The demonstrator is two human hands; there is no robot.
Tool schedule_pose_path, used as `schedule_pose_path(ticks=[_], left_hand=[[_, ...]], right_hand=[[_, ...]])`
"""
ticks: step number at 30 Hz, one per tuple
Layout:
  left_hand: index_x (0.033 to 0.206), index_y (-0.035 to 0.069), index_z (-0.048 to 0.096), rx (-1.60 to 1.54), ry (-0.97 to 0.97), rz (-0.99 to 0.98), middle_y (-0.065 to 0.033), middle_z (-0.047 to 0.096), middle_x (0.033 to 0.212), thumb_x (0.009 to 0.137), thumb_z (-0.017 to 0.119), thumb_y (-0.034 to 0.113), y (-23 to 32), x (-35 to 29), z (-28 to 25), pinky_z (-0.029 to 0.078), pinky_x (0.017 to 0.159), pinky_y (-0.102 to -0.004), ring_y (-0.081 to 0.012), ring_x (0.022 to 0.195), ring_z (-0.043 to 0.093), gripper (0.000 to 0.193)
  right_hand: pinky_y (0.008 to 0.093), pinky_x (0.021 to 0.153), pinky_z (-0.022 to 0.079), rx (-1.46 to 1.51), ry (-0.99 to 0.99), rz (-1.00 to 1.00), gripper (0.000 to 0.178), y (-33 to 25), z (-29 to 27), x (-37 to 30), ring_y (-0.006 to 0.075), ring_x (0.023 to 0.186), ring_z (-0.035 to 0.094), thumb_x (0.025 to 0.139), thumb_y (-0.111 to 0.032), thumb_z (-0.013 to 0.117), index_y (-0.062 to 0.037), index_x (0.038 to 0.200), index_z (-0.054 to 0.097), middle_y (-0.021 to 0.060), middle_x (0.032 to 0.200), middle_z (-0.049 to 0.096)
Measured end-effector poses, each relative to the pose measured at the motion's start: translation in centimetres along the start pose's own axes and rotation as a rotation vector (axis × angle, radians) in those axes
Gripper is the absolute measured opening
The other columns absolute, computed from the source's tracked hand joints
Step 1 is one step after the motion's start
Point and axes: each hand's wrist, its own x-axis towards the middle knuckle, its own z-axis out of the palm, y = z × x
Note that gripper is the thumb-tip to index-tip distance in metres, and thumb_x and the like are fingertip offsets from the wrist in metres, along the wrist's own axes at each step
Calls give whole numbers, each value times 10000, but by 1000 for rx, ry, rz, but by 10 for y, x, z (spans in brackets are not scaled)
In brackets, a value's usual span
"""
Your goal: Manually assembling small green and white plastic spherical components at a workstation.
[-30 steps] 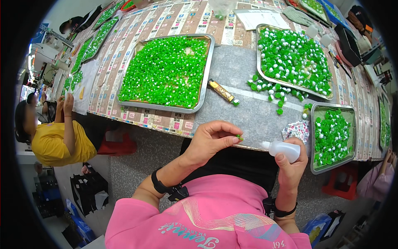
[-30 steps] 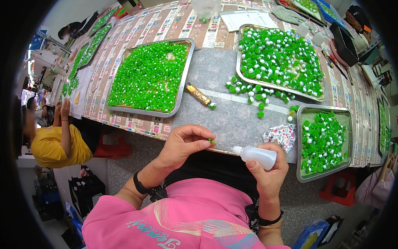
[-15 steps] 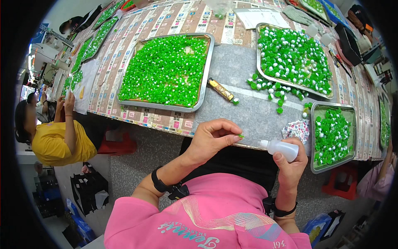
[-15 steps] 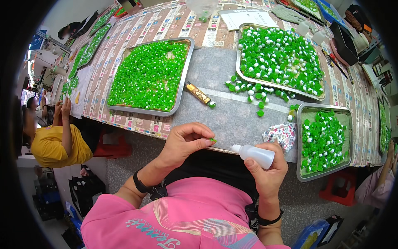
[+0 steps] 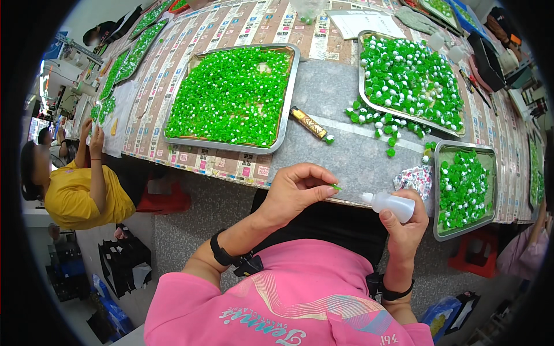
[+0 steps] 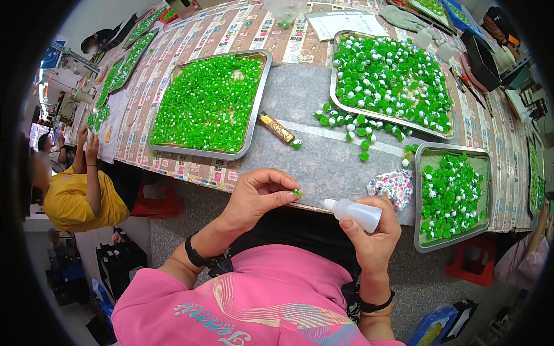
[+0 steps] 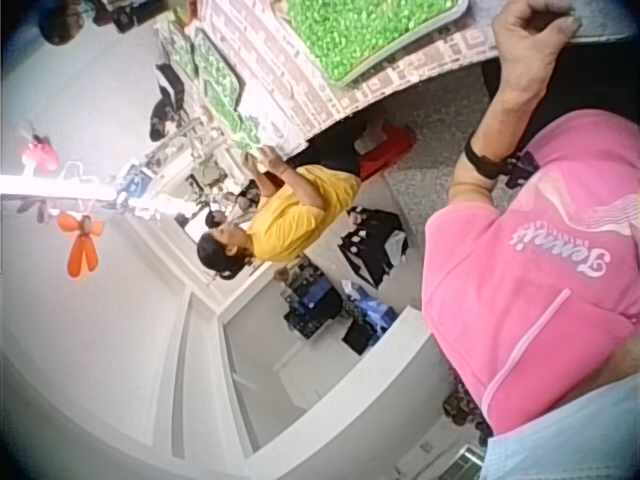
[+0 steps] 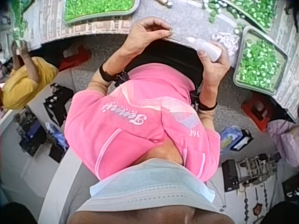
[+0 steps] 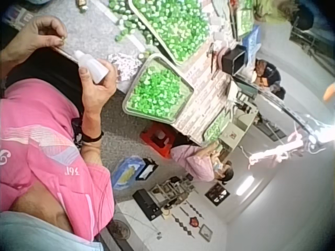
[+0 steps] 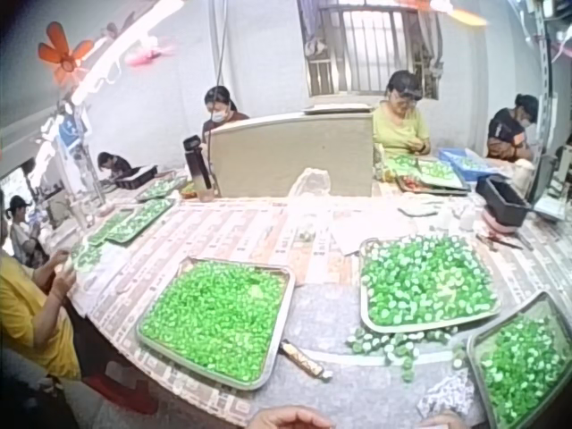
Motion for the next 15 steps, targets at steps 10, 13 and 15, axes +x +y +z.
schedule_pose_path(ticks=[10, 13, 15], left_hand=[[932, -17, 622, 10, -3, 7, -84, 626, 967, 795, 656, -53, -2, 0, -1, 521, 804, -262, -141, 885, 620, 145], [932, -17, 622, 1, 3, 4, -83, 626, 967, 795, 658, -51, -1, -1, 0, 522, 801, -262, -141, 881, 621, 146], [933, -16, 622, -2, 5, -2, -82, 627, 964, 795, 658, -49, 0, -1, 0, 522, 799, -262, -141, 878, 622, 146]], right_hand=[[255, 709, 413, -25, -5, -54, 372, -1, 2, 0, 125, 770, 518, 687, -230, 822, -15, 903, 610, 39, 847, 567], [254, 713, 412, -35, -6, -59, 375, -1, 1, 0, 126, 766, 518, 685, -231, 823, -13, 901, 609, 38, 850, 565], [255, 721, 410, -28, -1, -70, 376, 1, 0, 0, 126, 763, 516, 685, -230, 823, -12, 902, 607, 37, 847, 563]])
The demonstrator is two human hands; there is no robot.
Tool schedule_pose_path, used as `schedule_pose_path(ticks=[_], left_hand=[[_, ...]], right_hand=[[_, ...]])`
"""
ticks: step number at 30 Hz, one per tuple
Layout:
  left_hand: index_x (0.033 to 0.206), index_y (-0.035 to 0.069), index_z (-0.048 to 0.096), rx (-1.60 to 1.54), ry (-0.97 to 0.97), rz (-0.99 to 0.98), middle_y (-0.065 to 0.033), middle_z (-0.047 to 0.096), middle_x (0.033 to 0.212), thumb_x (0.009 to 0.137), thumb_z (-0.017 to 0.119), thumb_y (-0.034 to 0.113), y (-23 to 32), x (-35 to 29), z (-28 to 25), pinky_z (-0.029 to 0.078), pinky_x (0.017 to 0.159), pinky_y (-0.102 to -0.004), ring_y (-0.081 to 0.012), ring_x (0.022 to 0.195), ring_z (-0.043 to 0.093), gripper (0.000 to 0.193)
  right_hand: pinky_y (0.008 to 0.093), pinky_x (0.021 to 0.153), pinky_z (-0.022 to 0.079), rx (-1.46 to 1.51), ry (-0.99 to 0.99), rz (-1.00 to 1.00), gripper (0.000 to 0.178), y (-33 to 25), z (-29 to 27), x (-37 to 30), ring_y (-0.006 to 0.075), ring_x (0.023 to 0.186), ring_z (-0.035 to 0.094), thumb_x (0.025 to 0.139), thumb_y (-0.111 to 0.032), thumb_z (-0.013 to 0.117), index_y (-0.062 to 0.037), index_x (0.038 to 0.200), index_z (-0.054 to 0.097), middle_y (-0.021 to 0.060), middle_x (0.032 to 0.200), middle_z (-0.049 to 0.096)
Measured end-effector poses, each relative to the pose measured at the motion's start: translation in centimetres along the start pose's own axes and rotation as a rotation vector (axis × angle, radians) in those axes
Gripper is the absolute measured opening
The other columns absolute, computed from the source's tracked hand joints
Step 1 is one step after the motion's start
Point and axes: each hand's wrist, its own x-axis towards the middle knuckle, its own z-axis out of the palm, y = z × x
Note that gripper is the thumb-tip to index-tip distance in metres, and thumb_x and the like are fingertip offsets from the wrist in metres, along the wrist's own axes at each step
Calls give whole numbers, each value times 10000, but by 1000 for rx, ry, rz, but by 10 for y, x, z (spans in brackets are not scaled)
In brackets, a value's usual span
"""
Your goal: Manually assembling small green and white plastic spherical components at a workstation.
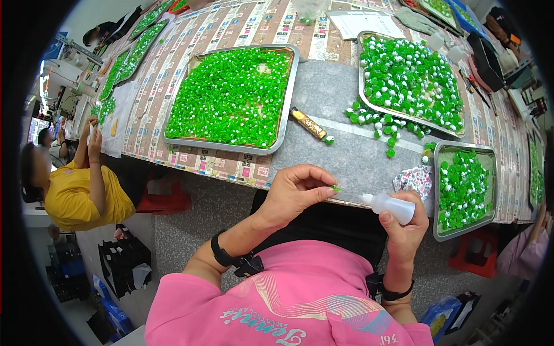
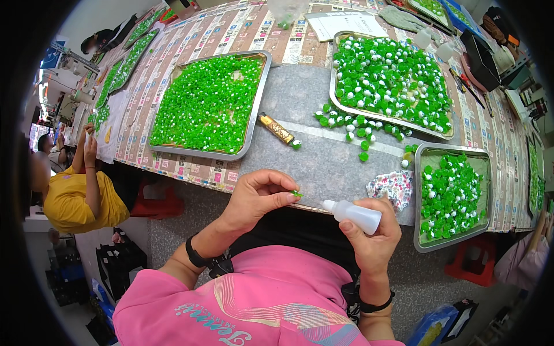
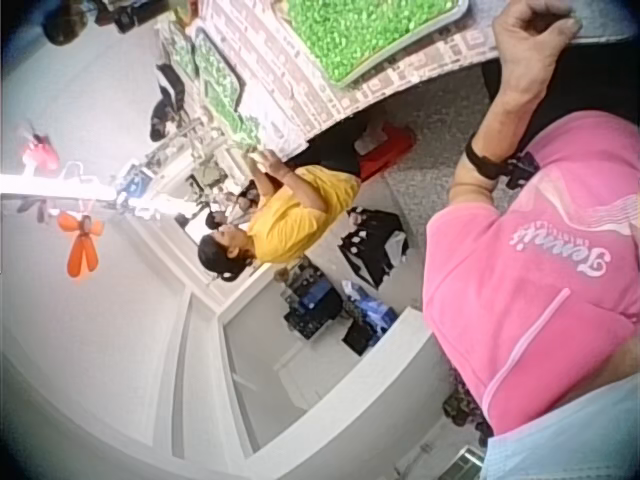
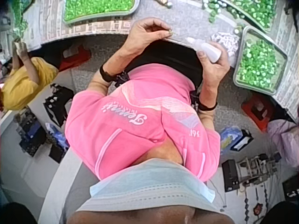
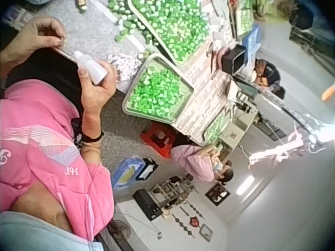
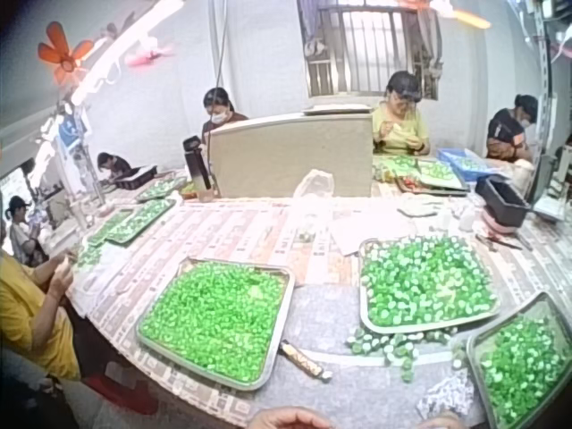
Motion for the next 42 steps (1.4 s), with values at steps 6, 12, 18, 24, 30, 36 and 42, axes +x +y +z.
schedule_pose_path(ticks=[6, 12, 18, 24, 30, 36, 42], left_hand=[[933, -15, 622, 3, -2, -5, -80, 631, 957, 796, 661, -43, 0, 0, 0, 522, 798, -261, -140, 877, 623, 145], [933, -15, 624, -1, 1, -10, -79, 633, 948, 800, 664, -31, 0, 0, 0, 527, 789, -262, -143, 866, 628, 139], [951, -12, 608, -61, -18, -18, -76, 634, 925, 828, 655, 15, 2, -1, 2, 533, 779, -266, -147, 843, 637, 134], [951, 2, 582, -122, -35, -59, -71, 633, 908, 859, 632, 56, 1, -1, 3, 538, 766, -266, -146, 828, 640, 118], [947, 6, 580, -112, -39, -69, -68, 634, 903, 869, 624, 72, 1, -2, 2, 539, 762, -263, -142, 825, 640, 111], [946, 8, 581, -118, -45, -72, -69, 636, 900, 871, 623, 74, 0, -1, 2, 540, 759, -260, -140, 820, 641, 109], [947, 8, 580, -114, -53, -69, -74, 639, 901, 871, 624, 76, -2, -1, 1, 541, 757, -258, -140, 819, 642, 112]], right_hand=[[261, 749, 407, 14, 3, 20, 371, -1, 1, -1, 124, 758, 516, 684, -227, 824, -13, 897, 609, 36, 838, 563], [274, 788, 402, 21, 6, 37, 376, -2, 1, 0, 123, 760, 521, 680, -229, 825, -12, 900, 609, 36, 835, 571], [366, 994, 312, 59, 40, 44, 405, -5, 1, -2, 126, 775, 533, 682, -287, 820, -20, 898, 606, 35, 834, 583], [430, 1085, 217, 37, 52, 28, 403, -4, 1, -2, 127, 786, 540, 688, -296, 814, -25, 900, 604, 31, 838, 586], [385, 1023, 301, 24, 59, 36, 402, -2, 3, -1, 123, 794, 541, 681, -271, 822, -24, 916, 609, 33, 850, 587], [252, 738, 421, 46, 43, 32, 394, -2, 3, -1, 117, 787, 532, 691, -250, 822, -13, 922, 608, 36, 877, 577], [244, 710, 420, 44, 37, 34, 387, -3, 4, 0, 115, 779, 527, 690, -247, 822, -12, 913, 609, 35, 868, 569]])
